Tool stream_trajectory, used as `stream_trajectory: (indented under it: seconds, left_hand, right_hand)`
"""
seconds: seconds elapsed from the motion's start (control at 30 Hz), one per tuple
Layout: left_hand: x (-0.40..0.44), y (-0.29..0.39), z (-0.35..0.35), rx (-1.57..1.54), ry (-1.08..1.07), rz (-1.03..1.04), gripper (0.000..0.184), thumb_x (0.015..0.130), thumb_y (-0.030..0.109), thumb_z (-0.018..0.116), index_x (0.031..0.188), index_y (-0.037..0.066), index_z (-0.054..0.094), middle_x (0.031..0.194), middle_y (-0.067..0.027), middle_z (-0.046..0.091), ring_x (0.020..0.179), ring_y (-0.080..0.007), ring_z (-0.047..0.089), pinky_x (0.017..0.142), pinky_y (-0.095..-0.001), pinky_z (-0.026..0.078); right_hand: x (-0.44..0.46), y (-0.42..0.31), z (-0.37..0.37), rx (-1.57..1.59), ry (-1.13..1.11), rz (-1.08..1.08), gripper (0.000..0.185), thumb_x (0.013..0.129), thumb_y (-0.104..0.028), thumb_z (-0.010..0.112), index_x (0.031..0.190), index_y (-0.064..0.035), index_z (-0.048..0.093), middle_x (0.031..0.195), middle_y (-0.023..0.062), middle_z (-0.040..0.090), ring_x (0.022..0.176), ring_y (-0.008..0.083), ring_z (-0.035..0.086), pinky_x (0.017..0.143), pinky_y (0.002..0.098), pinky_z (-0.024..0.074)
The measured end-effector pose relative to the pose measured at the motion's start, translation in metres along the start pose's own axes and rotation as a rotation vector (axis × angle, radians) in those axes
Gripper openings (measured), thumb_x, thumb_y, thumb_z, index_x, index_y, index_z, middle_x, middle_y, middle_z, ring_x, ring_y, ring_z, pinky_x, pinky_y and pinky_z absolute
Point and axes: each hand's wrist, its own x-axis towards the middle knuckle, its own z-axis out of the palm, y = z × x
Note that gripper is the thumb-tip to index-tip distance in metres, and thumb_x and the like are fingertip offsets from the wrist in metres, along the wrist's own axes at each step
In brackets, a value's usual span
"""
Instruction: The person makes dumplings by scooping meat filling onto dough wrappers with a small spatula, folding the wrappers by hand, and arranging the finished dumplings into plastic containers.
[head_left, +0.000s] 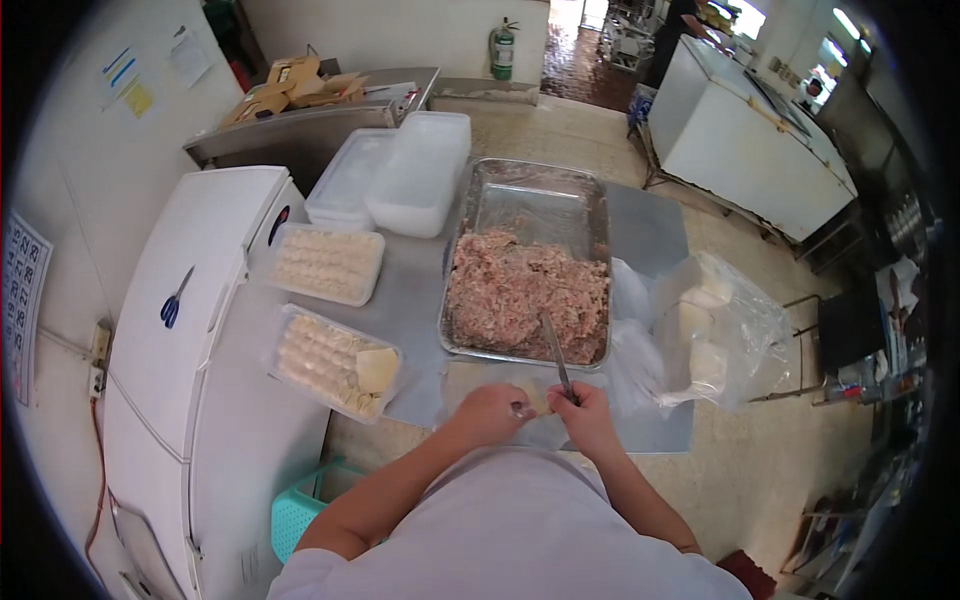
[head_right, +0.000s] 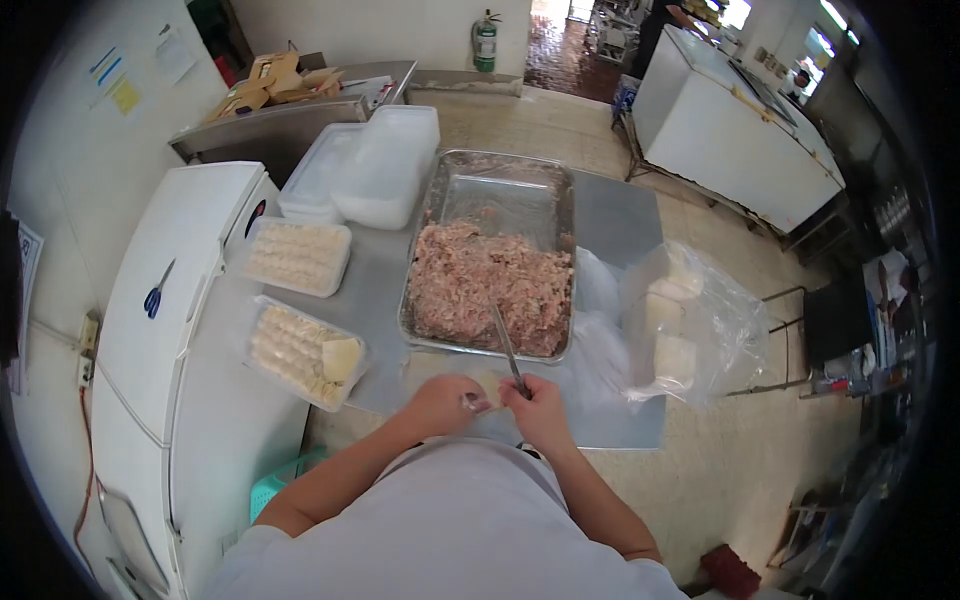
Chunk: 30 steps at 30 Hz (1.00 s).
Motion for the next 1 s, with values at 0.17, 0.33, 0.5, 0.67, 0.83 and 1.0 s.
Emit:
stream_trajectory:
  seconds: [0.17,0.33,0.5,0.67,0.83,1.0]
  left_hand:
    - [0.024,-0.005,0.034,0.233,-0.084,0.020,0.019,0.088,0.025,0.070,0.093,0.007,0.066,0.104,-0.0186,0.065,0.098,-0.0386,0.065,0.083,-0.0485,0.052]
    - [0.026,-0.007,0.030,0.188,-0.124,-0.020,0.014,0.087,0.020,0.065,0.089,0.007,0.065,0.100,-0.0176,0.065,0.095,-0.0388,0.065,0.081,-0.0493,0.052]
    - [0.028,-0.011,0.041,0.227,-0.054,0.002,0.011,0.086,0.018,0.064,0.088,0.007,0.064,0.100,-0.0171,0.066,0.094,-0.0384,0.065,0.080,-0.0491,0.052]
    - [0.024,-0.013,0.044,0.181,0.003,-0.037,0.014,0.087,0.020,0.065,0.088,0.006,0.064,0.097,-0.0174,0.065,0.094,-0.0388,0.065,0.079,-0.0491,0.052]
    - [0.023,-0.016,0.047,0.185,0.034,0.000,0.016,0.088,0.022,0.066,0.090,0.006,0.064,0.099,-0.0164,0.065,0.093,-0.0388,0.065,0.078,-0.0484,0.052]
    - [0.019,-0.017,0.044,0.168,0.031,-0.008,0.013,0.089,0.021,0.066,0.090,0.008,0.064,0.101,-0.0152,0.064,0.092,-0.0387,0.065,0.078,-0.0484,0.052]
  right_hand:
    - [-0.012,0.020,-0.013,0.087,0.024,0.030,0.017,0.092,-0.015,0.070,0.095,0.0023,0.072,0.075,0.0002,0.067,0.065,0.0059,0.054,0.058,0.0249,0.0417]
    - [-0.020,0.042,-0.021,0.133,0.060,0.054,0.015,0.093,-0.010,0.069,0.096,0.0044,0.070,0.078,0.0029,0.067,0.072,0.0094,0.061,0.067,0.0253,0.0477]
    - [-0.020,0.049,-0.024,0.137,0.060,0.050,0.016,0.093,-0.010,0.069,0.098,0.0050,0.070,0.079,0.0035,0.068,0.073,0.0099,0.062,0.068,0.0255,0.0489]
    - [-0.015,0.044,-0.024,0.080,0.039,0.048,0.017,0.092,-0.011,0.069,0.098,0.0048,0.070,0.079,0.0031,0.068,0.072,0.0090,0.061,0.067,0.0251,0.0474]
    - [-0.009,0.043,-0.018,0.054,-0.010,0.010,0.018,0.093,-0.013,0.069,0.099,0.0035,0.071,0.079,0.0025,0.068,0.072,0.0084,0.060,0.066,0.0251,0.0468]
    - [-0.009,0.035,-0.013,0.059,-0.025,0.014,0.018,0.093,-0.013,0.070,0.099,0.0032,0.071,0.079,0.0017,0.068,0.072,0.0077,0.060,0.066,0.0247,0.0462]
